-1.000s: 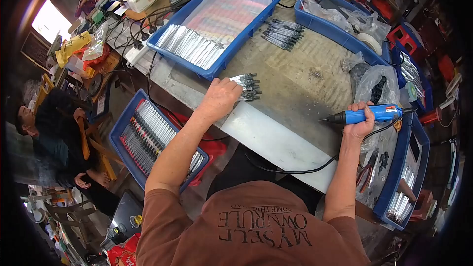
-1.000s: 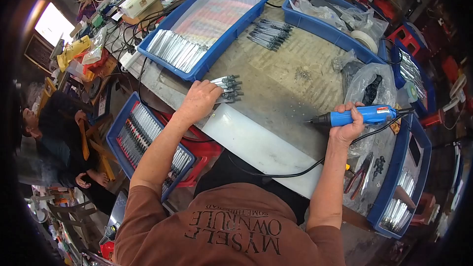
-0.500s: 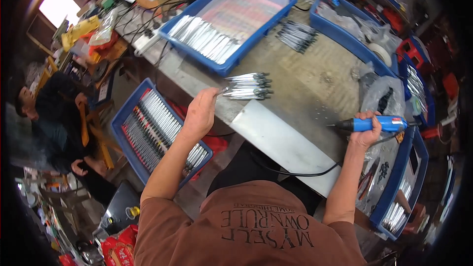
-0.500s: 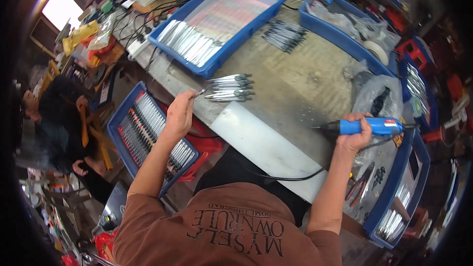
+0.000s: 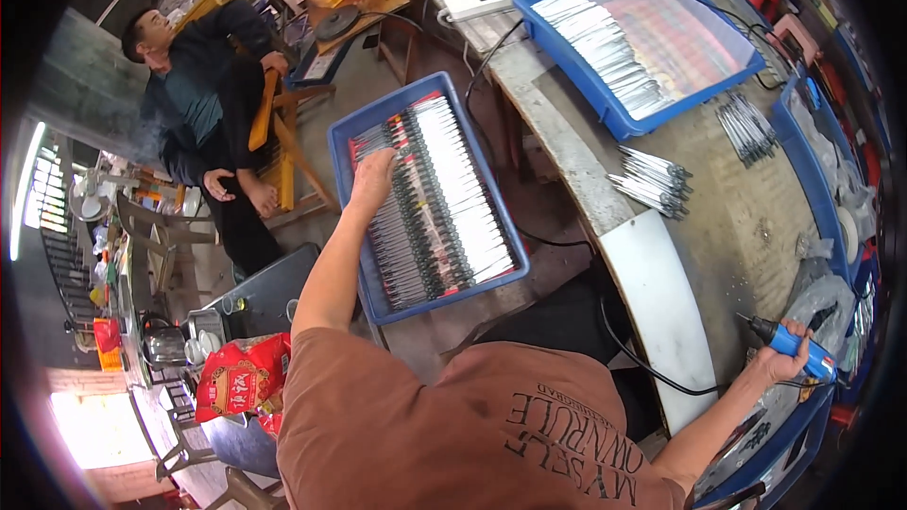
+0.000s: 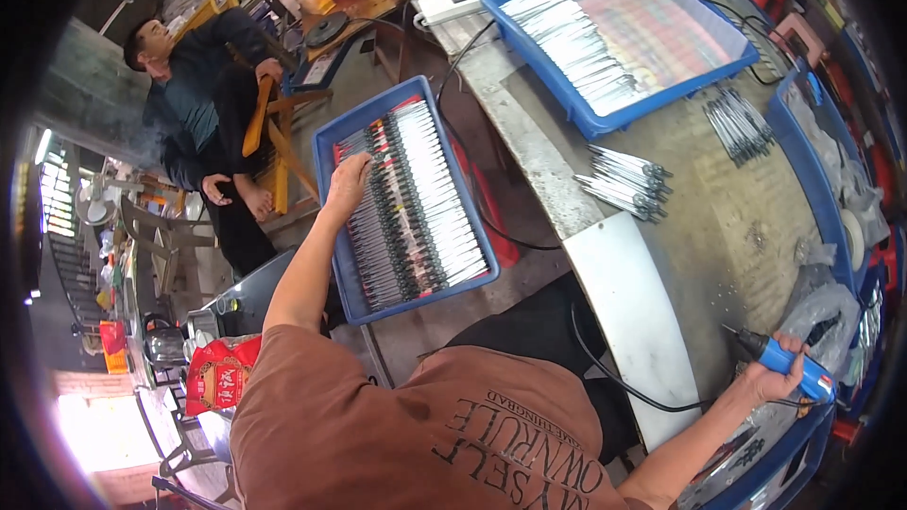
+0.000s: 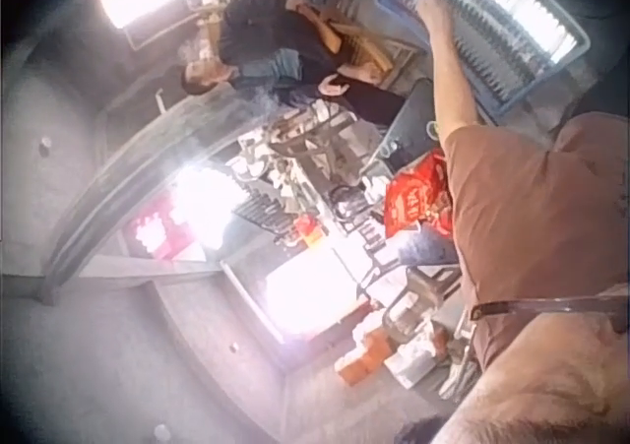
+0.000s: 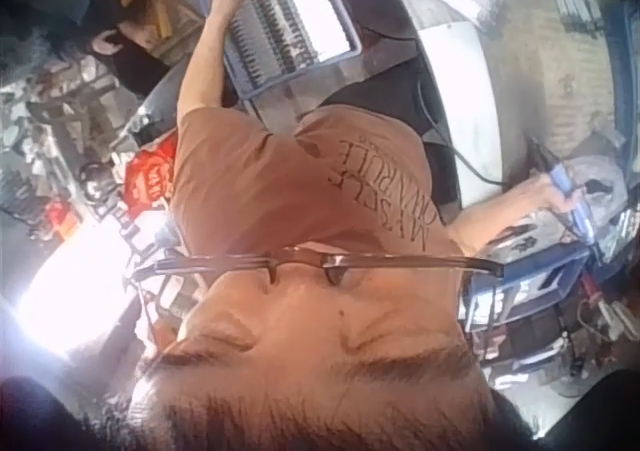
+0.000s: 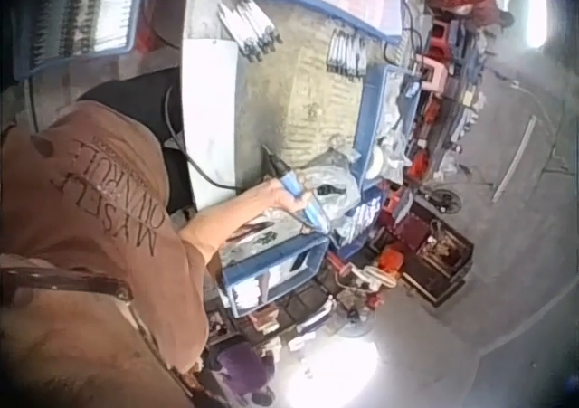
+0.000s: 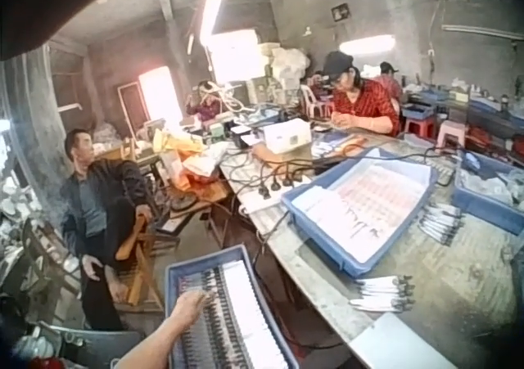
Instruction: The person assembles small metallic electronic components at a workbench using an electric screwdriver to fasten screws.
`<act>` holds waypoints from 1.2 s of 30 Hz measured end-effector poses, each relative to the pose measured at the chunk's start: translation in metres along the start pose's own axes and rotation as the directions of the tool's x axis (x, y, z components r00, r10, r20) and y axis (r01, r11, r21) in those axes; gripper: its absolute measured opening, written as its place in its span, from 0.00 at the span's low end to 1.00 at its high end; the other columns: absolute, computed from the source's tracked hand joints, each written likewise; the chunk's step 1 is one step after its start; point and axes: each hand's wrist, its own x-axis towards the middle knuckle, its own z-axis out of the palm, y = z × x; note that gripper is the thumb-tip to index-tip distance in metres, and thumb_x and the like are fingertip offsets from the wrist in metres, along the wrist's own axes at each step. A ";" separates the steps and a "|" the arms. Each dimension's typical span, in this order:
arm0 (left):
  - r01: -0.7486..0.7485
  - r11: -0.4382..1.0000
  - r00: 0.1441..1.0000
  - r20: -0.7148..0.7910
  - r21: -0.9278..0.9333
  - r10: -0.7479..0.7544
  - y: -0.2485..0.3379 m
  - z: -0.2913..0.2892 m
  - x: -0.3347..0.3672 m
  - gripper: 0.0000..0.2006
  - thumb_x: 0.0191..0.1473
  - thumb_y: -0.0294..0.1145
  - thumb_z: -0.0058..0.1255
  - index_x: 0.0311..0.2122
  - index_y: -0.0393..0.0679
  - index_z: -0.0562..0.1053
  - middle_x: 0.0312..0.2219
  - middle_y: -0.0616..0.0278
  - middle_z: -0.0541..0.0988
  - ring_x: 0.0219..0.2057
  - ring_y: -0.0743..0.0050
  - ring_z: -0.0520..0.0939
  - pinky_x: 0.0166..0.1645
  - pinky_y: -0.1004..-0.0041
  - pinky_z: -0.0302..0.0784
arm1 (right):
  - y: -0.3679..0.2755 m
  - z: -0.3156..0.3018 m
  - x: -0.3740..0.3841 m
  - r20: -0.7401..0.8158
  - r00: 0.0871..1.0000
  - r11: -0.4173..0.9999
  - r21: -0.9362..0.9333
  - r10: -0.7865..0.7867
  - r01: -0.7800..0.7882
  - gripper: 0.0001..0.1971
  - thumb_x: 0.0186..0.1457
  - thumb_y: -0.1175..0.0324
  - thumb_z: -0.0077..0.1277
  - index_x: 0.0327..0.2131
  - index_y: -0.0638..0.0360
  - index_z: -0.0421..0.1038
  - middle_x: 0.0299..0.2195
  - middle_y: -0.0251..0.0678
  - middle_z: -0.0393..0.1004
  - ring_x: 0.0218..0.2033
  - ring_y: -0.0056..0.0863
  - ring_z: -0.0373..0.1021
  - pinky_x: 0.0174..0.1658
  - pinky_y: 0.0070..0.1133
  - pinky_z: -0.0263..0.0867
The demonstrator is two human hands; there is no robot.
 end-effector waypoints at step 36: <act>-0.009 0.940 0.980 0.192 0.342 -0.061 -0.015 0.021 -0.017 0.16 0.39 0.22 0.40 0.39 0.45 0.66 0.33 0.56 0.71 0.35 0.55 0.71 0.37 0.63 0.67 | -0.003 -0.005 -0.003 -0.015 0.998 0.998 -0.031 -0.056 0.055 0.11 0.42 0.71 0.42 0.32 0.62 0.59 0.22 0.34 0.57 0.25 0.27 0.55 0.35 0.27 0.52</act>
